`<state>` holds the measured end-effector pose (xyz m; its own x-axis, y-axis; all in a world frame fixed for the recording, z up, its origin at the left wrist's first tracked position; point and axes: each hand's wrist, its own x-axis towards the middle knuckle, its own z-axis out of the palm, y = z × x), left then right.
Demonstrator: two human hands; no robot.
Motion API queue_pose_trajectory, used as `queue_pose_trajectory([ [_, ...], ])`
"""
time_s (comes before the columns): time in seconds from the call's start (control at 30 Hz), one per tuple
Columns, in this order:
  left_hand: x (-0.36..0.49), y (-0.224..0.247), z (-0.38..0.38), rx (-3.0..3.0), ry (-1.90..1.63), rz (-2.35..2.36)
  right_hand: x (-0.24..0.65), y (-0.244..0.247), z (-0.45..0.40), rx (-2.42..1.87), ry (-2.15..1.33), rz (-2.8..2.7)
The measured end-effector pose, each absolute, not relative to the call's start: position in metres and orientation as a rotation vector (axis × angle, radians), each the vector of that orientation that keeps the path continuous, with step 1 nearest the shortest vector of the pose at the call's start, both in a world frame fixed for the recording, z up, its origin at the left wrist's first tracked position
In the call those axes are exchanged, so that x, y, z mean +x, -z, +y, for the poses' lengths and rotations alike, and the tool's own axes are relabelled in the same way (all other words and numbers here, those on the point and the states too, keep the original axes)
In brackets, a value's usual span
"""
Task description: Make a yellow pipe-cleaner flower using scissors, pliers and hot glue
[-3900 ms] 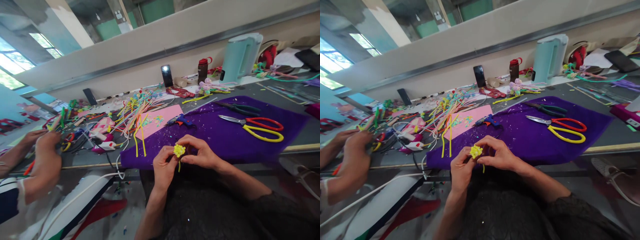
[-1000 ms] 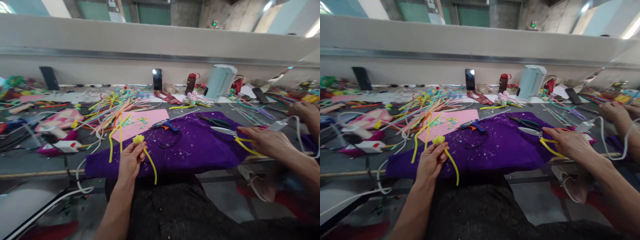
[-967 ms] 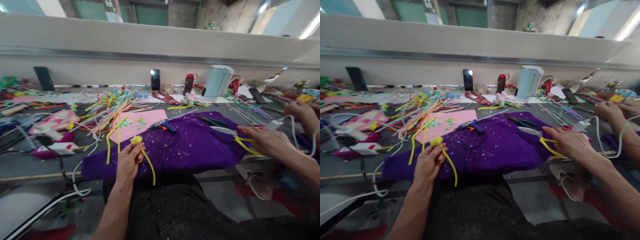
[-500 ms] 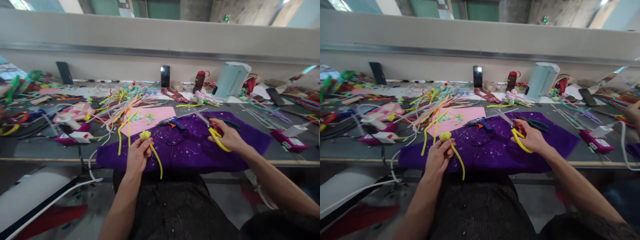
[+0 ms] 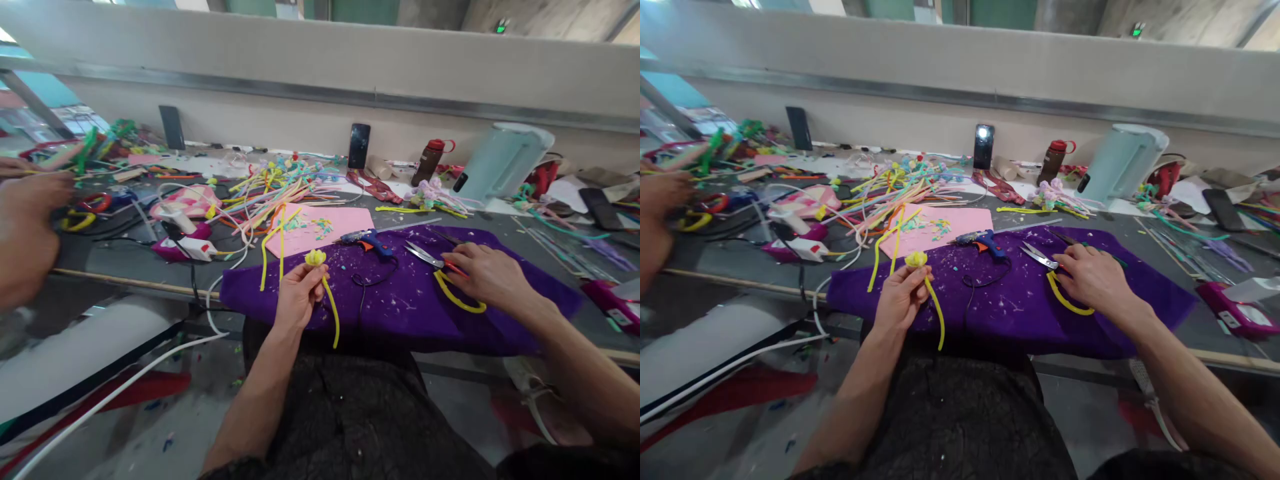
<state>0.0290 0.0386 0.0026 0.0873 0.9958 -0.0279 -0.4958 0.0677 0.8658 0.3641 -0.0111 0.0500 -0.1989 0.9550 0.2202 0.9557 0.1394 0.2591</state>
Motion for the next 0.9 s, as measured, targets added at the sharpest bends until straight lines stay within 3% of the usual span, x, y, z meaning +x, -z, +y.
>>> queue_pose_trajectory([
  [0.2, 0.029, -0.003, 0.038, 0.809, -1.312, 0.811, 0.250, -0.055, 0.035, -1.279, 0.143, -2.641],
  [0.5, 0.027, 0.002, 0.037, 0.839, -1.307, 0.744, 0.195, -0.037, 0.073, -1.301, 0.168, -2.898],
  [0.9, 0.027, 0.004, 0.036, 0.865, -1.319, 0.755, 0.198, -0.057, 0.153, -1.438, 0.053, -2.462],
])
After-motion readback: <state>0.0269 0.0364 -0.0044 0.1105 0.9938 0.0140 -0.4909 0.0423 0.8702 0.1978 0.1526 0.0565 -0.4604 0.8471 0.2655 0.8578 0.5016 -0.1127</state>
